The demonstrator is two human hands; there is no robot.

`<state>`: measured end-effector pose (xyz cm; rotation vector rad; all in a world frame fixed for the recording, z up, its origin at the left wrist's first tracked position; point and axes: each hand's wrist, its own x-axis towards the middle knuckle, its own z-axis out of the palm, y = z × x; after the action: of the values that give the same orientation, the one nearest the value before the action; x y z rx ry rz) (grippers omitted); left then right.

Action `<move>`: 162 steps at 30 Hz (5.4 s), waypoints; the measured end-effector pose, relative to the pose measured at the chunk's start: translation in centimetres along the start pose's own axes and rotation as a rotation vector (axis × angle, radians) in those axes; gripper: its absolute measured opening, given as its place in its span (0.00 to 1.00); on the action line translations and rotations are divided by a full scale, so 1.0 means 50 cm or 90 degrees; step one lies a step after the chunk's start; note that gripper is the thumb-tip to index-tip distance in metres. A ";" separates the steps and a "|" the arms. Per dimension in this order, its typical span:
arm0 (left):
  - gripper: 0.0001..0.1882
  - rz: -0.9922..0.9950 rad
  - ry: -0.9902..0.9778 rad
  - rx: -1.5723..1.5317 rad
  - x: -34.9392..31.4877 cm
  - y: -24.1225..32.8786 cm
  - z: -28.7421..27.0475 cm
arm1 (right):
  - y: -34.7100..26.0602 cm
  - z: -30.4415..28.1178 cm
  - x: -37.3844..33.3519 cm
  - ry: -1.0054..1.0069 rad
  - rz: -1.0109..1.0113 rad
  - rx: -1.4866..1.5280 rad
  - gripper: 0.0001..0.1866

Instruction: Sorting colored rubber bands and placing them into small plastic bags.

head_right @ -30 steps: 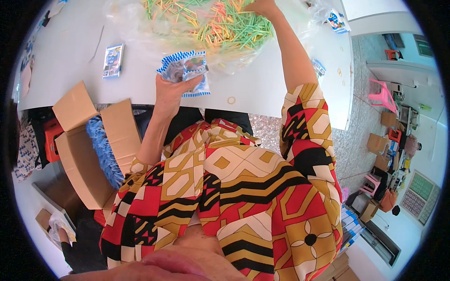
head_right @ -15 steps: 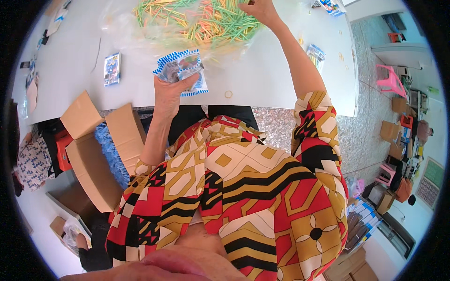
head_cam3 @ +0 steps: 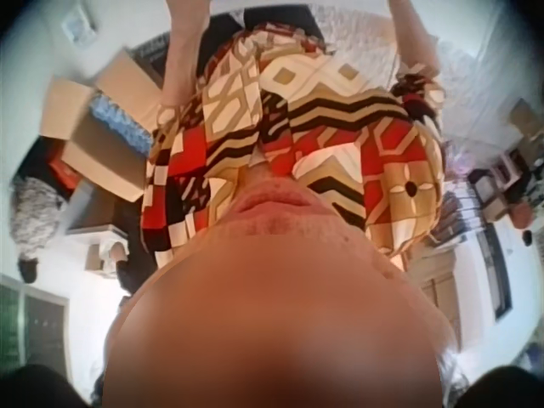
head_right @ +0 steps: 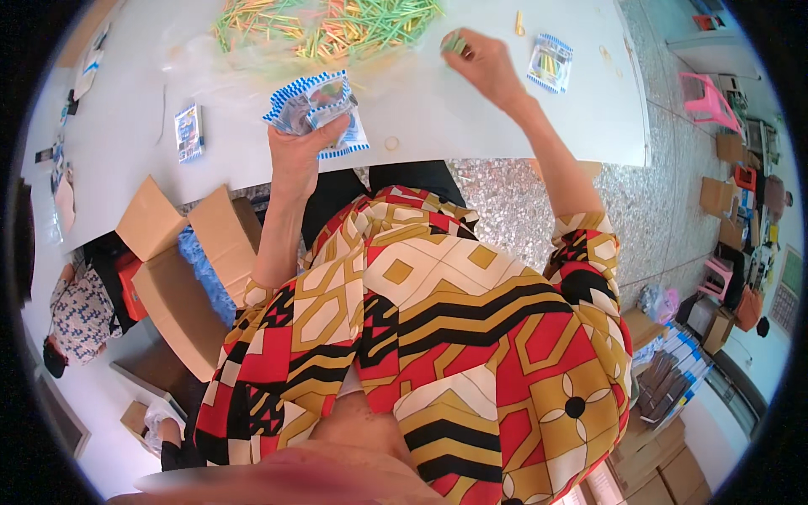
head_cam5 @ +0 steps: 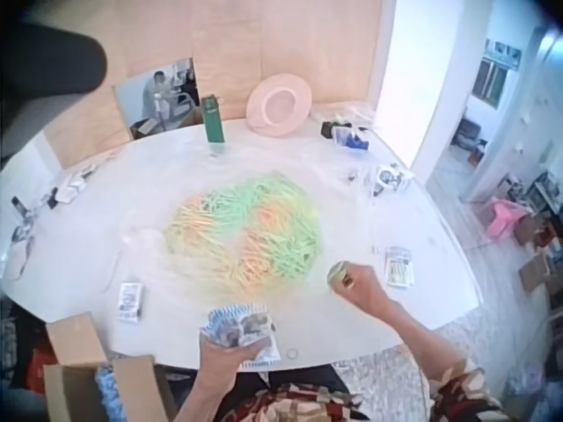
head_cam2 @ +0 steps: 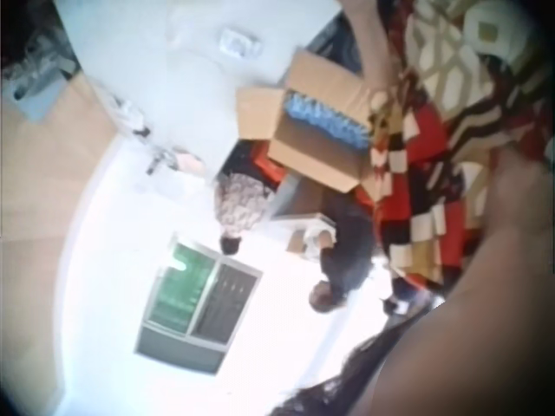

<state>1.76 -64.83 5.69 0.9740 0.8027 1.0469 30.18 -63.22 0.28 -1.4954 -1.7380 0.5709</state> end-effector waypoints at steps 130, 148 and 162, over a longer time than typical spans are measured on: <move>0.13 -0.021 -0.035 0.016 -0.008 -0.007 -0.039 | -0.277 0.060 0.037 -0.182 -0.140 0.141 0.09; 0.08 0.065 0.035 0.088 -0.013 -0.017 -0.029 | -0.313 0.047 0.021 -0.112 -0.394 -0.026 0.08; 0.18 0.025 0.064 0.048 -0.010 -0.008 -0.032 | -0.005 0.032 0.297 -0.051 0.003 -0.198 0.11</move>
<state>0.31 -64.97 4.77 1.0101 0.9145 1.1124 28.36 -48.68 3.27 -1.7074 -1.9551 0.3785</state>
